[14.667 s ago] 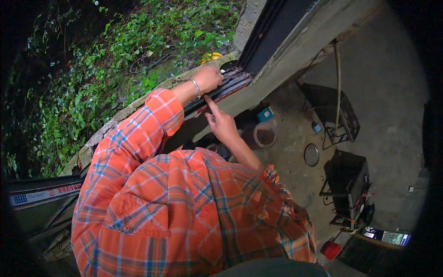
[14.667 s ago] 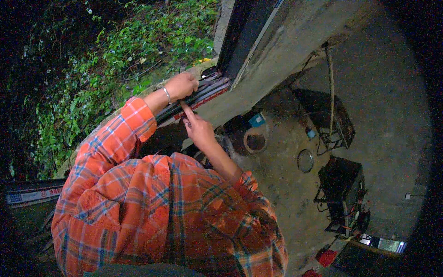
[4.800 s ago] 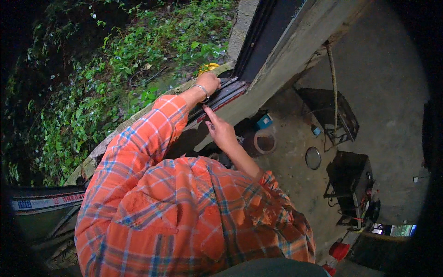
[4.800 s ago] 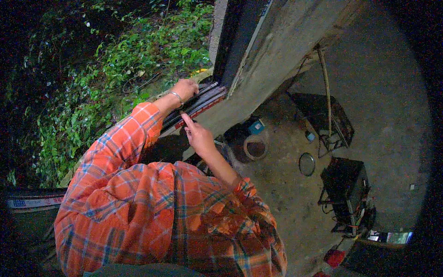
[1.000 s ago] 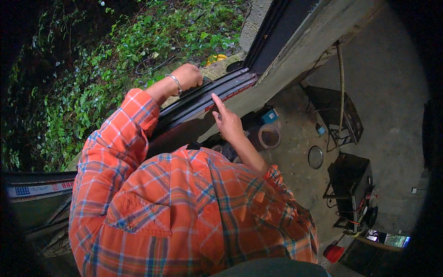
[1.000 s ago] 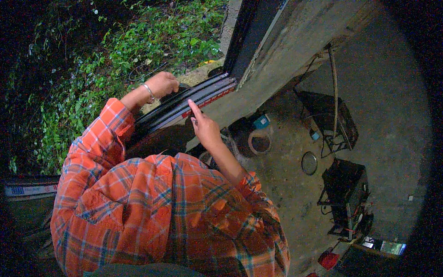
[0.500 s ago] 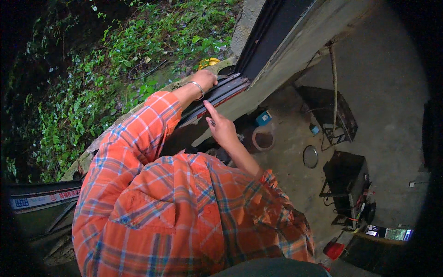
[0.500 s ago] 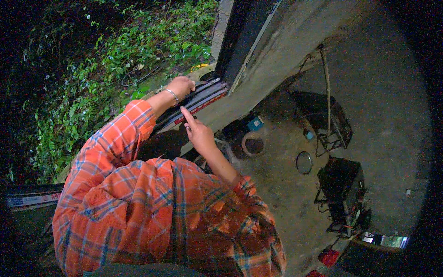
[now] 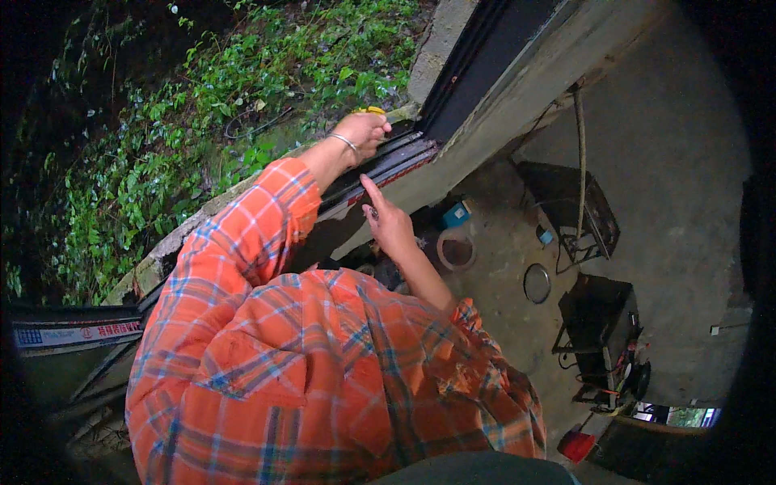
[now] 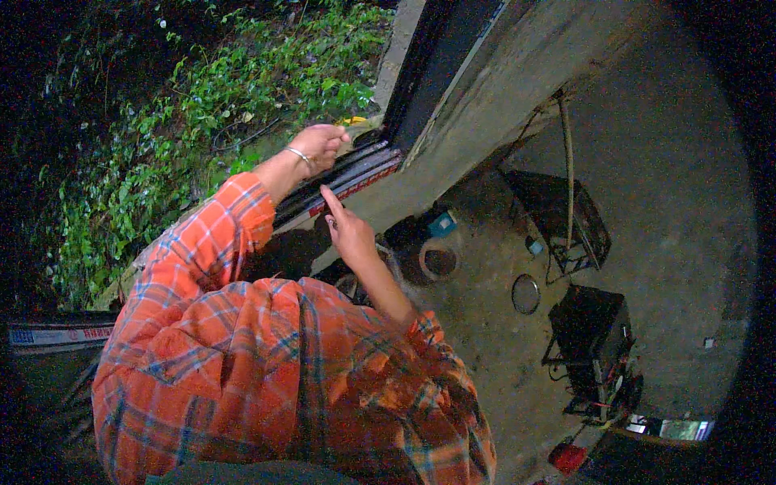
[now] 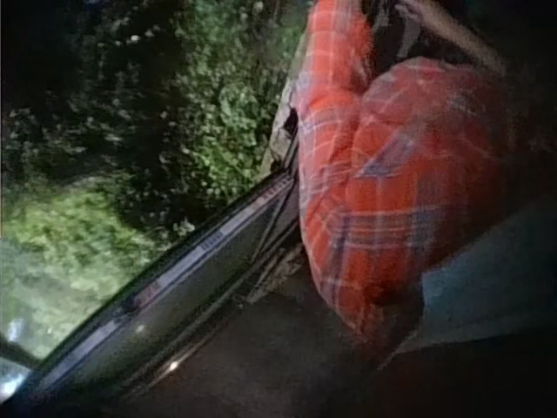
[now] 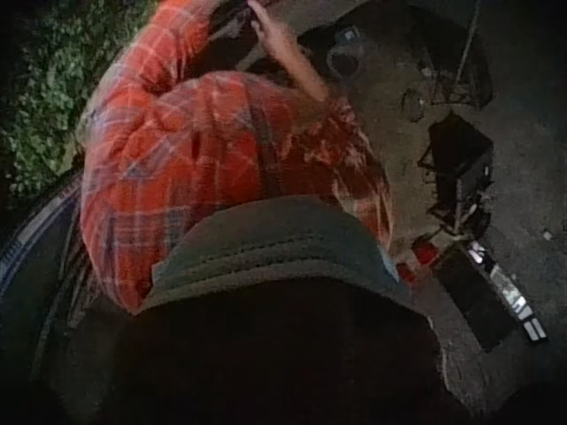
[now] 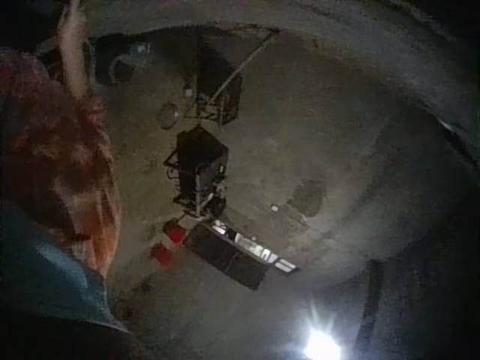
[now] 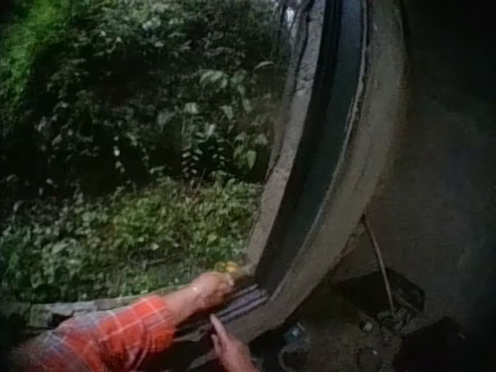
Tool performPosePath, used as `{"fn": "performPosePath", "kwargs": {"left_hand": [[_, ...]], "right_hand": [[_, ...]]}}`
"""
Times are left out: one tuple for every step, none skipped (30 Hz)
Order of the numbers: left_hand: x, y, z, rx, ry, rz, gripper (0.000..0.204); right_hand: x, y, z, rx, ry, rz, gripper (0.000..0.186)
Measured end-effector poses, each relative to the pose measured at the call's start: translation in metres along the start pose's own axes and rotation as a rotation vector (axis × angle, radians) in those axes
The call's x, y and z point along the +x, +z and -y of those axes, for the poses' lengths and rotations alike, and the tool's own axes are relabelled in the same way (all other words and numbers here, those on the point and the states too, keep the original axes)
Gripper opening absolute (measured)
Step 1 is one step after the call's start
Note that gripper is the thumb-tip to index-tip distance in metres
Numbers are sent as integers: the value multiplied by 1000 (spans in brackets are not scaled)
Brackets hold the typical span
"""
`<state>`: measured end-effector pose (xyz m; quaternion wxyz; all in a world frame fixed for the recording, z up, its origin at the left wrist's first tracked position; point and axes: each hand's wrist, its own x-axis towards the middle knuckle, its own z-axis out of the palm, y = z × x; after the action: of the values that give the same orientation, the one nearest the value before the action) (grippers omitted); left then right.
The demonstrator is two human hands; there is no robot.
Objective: The person uses a screwdriver to secure a long metal window frame to a concrete wall. They repeatedly position the frame, align it with the wall, and drive screws into pre-drilled holes to fasten it in place.
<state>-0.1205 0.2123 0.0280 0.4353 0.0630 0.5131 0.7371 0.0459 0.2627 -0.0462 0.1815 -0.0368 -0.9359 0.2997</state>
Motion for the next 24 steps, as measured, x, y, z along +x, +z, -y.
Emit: {"fn": "performPosePath", "kwargs": {"left_hand": [[-9, -5, -6, -20, 62, 6, 13], [-7, -21, -8, -118, 159, -57, 13], [-5, -39, -12, -215, 255, -120, 12], [-8, -54, -12, -248, 348, -145, 14], [-4, -71, -8, -101, 331, -327, 16], [8, -109, 4, 627, 793, -333, 16], [9, -103, 7, 821, 758, -290, 16], [6, -97, 9, 1013, 740, -247, 16], [-18, -55, 3, 644, 279, -210, 15], [-25, -48, 2, 612, 255, -180, 15], [-30, -44, 2, 596, 208, -131, 16], [-34, -40, 1, 580, 160, -81, 17], [-37, -37, 1, 560, 115, -31, 17], [-31, -46, 7, 1074, 585, 66, 19], [-25, -55, 15, 991, 453, 1, 20], [-31, -43, 14, 909, 318, -48, 21], [-35, -35, 13, 824, 184, -96, 22], [-25, -41, 19, 870, 238, -87, 23], [-27, -37, 18, 870, 230, -104, 23], [-29, -32, 18, 869, 222, -122, 23], [-31, -27, 17, 869, 213, -139, 22], [-30, -26, 17, 869, 209, -143, 22], [-29, -24, 17, 869, 205, -146, 22], [-28, -23, 17, 870, 200, -149, 21]], "right_hand": [[1, 2, 1, 12, -9, -6, 58], [1, 2, 2, 23, -15, -11, 58], [0, 2, 3, 33, -21, -17, 59], [0, -2, 8, 43, -3, 7, 61], [0, -3, 10, 36, 8, 17, 61], [1, -1, 15, 36, -5, 47, 61], [1, -2, 11, 22, 18, 58, 61], [2, -2, 10, 17, 26, 52, 60], [0, -4, 3, 13, 55, 38, 60], [-1, -2, 4, 15, 56, 35, 60], [-1, -1, 5, 20, 47, 28, 60], [-1, -1, 5, 26, 40, 20, 60], [-1, -1, 6, 28, 29, 13, 60], [0, -2, 8, 25, 17, 24, 59], [1, -2, 10, 23, 5, 34, 59], [1, -2, 9, 20, 6, 37, 59], [1, -2, 8, 27, 12, 41, 59], [1, -2, 6, 35, 18, 46, 59], [0, -2, 5, 43, 24, 50, 59], [0, -1, 3, 28, 14, 33, 60], [0, 0, 2, 13, 4, 17, 61], [0, 1, 2, -2, -10, 3, 63], [0, 1, 2, -1, -12, -2, 63], [0, 0, 3, -1, -14, -7, 62]]}}
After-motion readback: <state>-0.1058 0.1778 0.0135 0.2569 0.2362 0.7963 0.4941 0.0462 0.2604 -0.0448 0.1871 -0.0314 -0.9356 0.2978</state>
